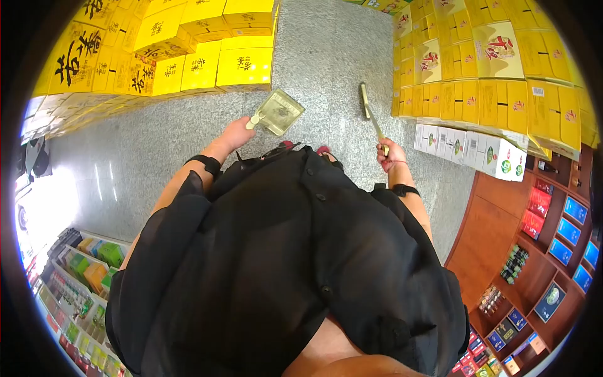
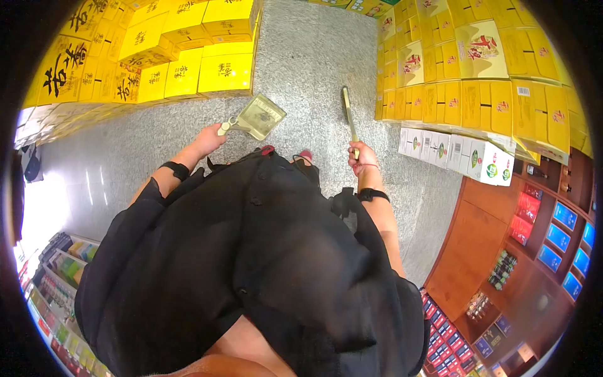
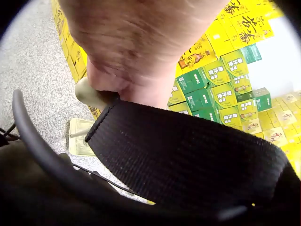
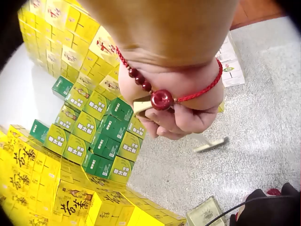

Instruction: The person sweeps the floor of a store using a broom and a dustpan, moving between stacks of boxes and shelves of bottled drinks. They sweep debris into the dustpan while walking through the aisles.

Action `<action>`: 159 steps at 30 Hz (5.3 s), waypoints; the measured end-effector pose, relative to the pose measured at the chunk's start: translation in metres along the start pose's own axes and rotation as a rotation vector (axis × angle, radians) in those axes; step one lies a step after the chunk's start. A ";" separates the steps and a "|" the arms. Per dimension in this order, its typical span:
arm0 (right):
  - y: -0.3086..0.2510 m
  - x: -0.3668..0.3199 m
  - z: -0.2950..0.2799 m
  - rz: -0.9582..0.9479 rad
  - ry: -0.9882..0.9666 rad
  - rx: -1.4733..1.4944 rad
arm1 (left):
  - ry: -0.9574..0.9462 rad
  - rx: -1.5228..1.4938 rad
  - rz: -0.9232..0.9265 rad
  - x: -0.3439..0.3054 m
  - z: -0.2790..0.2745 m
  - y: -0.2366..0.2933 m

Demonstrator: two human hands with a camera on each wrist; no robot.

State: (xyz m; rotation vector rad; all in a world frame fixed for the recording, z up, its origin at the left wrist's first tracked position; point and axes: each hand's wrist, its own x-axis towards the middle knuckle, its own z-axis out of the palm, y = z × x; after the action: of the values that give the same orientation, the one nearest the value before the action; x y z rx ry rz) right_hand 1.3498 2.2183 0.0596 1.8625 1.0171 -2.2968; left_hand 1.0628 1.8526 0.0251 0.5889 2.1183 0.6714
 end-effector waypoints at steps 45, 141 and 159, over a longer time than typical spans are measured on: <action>-0.278 0.154 -0.054 0.042 -0.260 -0.469 | 0.308 -0.477 -0.367 0.141 0.069 0.184; -0.617 0.291 -0.044 0.124 -0.516 -0.537 | 0.100 -0.288 -0.270 0.531 -0.038 0.421; -0.663 0.389 -0.003 0.018 -0.238 -0.375 | 0.178 -0.302 -0.268 0.537 -0.038 0.405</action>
State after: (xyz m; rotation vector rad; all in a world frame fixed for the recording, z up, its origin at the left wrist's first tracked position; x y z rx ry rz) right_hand 0.9761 2.8888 0.0284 1.4139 1.2774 -2.0716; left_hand 0.8039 2.4739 0.0018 0.0801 2.1494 0.8941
